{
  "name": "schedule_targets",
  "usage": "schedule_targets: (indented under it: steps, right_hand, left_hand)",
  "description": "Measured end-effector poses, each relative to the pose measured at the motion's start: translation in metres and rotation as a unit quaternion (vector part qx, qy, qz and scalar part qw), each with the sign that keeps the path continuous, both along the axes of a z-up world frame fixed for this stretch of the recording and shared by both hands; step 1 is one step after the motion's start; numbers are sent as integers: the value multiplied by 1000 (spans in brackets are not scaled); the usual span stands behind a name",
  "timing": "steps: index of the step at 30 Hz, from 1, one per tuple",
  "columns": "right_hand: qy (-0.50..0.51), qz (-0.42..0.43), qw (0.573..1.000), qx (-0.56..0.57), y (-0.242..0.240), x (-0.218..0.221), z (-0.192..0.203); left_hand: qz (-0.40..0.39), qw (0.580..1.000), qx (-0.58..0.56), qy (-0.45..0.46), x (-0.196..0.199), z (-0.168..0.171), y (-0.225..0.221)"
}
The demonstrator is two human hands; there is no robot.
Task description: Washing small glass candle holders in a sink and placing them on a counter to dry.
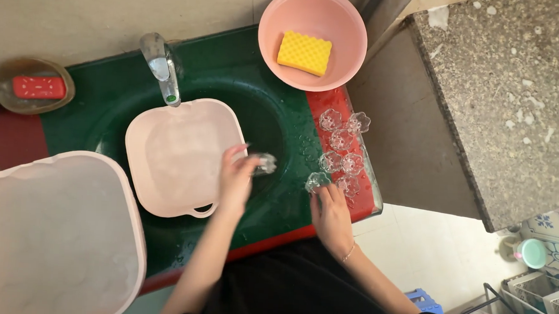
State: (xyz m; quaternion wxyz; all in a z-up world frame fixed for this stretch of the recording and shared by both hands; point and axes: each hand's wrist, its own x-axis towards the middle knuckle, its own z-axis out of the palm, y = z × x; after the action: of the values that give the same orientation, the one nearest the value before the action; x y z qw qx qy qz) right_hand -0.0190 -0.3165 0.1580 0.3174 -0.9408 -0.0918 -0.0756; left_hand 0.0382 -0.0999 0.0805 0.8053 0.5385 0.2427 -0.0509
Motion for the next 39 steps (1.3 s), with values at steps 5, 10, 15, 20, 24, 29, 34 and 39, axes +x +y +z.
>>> schedule_targets:
  steps: [5, 10, 15, 20, 24, 29, 34, 39]
  right_hand:
    - [13, -29, 998, -51, -9, -11, -31]
    - [40, -58, 997, -25, -10, -10, -42]
    - [6, -92, 996, 5, -5, -10, -36]
    - [-25, -110, 994, 0, -3, -10, -23]
    - [-41, -143, 988, 49, -17, -13, -25]
    - [-26, -68, 995, 70, 22, 23, 20]
    - [-24, 183, 978, 94, 139, 51, 46]
    - [-55, 554, 829, 47, 292, 23, 13]
  left_hand:
    - [-177, 820, 475, -268, 24, 52, -51]
    - [-264, 667, 610, -336, 42, 40, -79]
    - [-258, 624, 622, -396, 56, 21, -91]
    - [-276, 691, 513, -428, 53, 24, -80]
    - [-223, 709, 494, -451, 29, 73, -53]
    - [-18, 825, 490, -281, -41, 144, 29]
    - [68, 771, 633, -23, -121, 135, 161]
    - [-143, 641, 666, 353, -183, 73, 256]
